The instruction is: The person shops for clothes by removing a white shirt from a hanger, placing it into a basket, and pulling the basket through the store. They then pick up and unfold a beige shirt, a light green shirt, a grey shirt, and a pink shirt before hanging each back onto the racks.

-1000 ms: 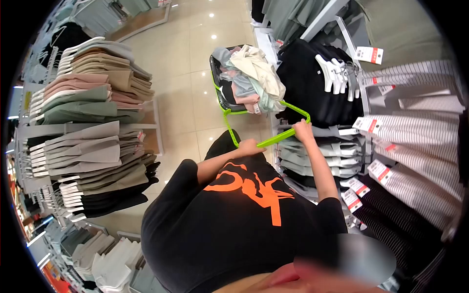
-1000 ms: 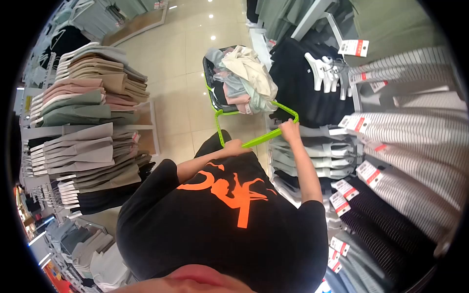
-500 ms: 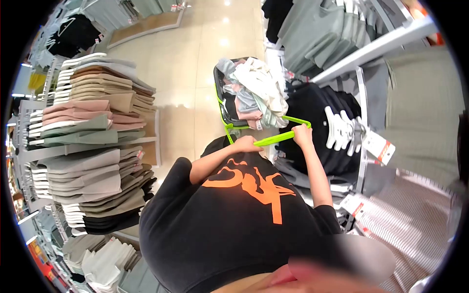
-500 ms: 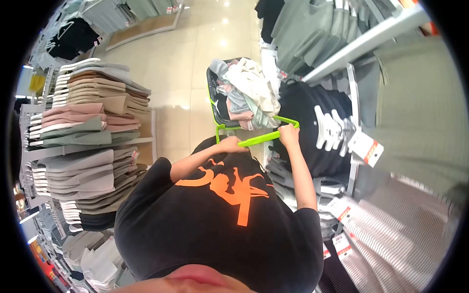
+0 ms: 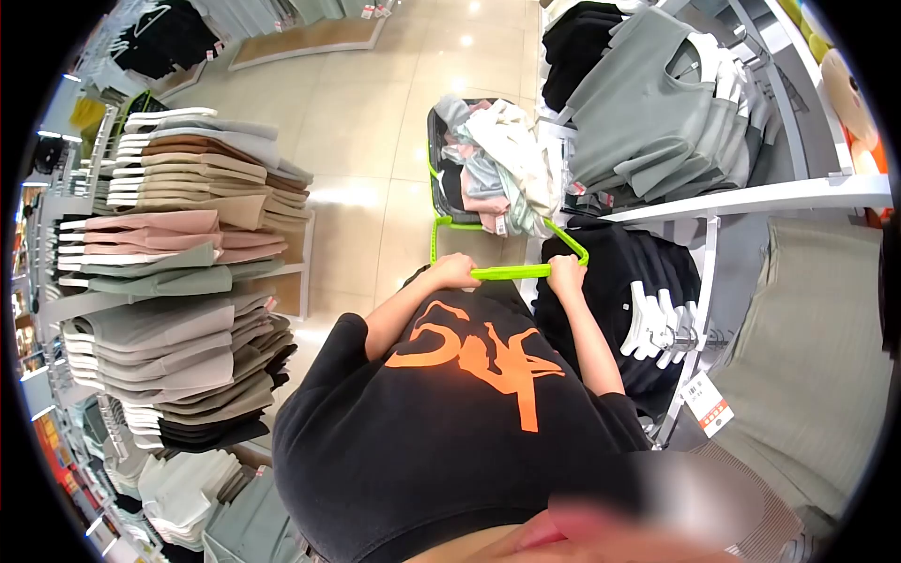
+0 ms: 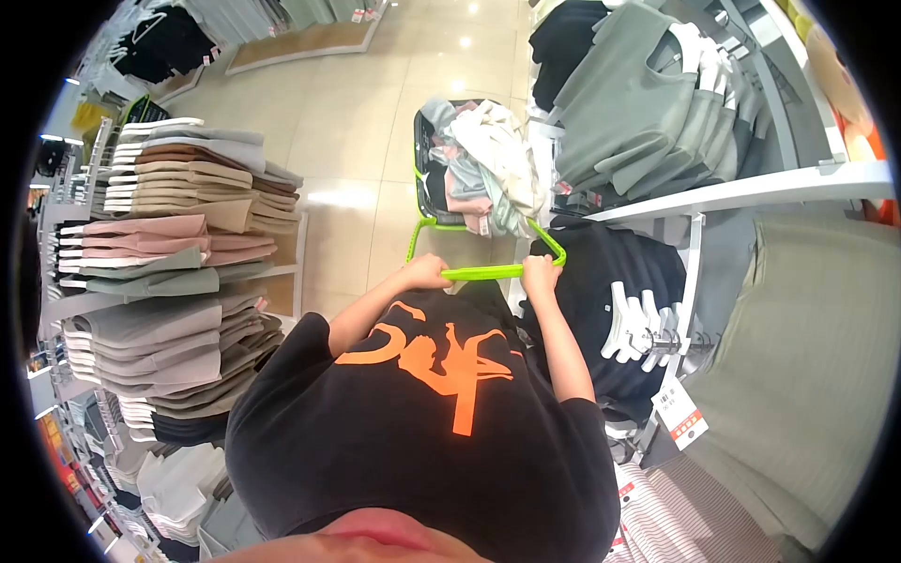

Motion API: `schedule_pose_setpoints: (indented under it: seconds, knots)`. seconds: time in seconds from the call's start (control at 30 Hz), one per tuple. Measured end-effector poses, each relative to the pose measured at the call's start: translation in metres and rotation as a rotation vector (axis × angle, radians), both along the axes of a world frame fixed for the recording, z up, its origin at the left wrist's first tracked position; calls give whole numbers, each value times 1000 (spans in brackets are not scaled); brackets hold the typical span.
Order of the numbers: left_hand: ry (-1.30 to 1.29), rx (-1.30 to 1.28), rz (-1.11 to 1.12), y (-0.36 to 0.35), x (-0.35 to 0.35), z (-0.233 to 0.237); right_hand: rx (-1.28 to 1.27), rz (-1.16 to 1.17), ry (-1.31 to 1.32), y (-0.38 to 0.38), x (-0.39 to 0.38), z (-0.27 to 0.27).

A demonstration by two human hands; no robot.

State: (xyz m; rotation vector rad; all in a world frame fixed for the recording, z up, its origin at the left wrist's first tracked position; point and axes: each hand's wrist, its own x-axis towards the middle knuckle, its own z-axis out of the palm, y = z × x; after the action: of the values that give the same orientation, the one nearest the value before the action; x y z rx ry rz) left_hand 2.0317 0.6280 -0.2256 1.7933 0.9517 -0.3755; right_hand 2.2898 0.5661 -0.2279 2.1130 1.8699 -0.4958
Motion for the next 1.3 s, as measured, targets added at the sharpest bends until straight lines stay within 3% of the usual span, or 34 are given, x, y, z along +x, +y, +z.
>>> schedule_pose_setpoints:
  seconds: [0.07, 0.2, 0.27, 0.37, 0.57, 0.87, 1.3]
  knots:
    - [33, 1, -79, -7, -8, -19, -60, -20, 14, -11, -11, -10]
    - [91, -30, -50, -13, -30, -8, -171, -35, 18, -26, -34, -32]
    - [101, 62, -13, -27, -42, -49, -175, -53, 65, -22, -44, -30]
    - [95, 173, 6, -27, -45, -70, -154, -39, 68, -10, -49, -29]
    - [163, 156, 116, -21, -3, -62, -116, -14, 115, 9, -3, -64]
    - [150, 111, 219, 1, 72, -38, -101, 149, 213, 60, 74, -23]
    - [130, 179, 382, 92, 88, -11, -77, 171, 223, 173, 94, -18]
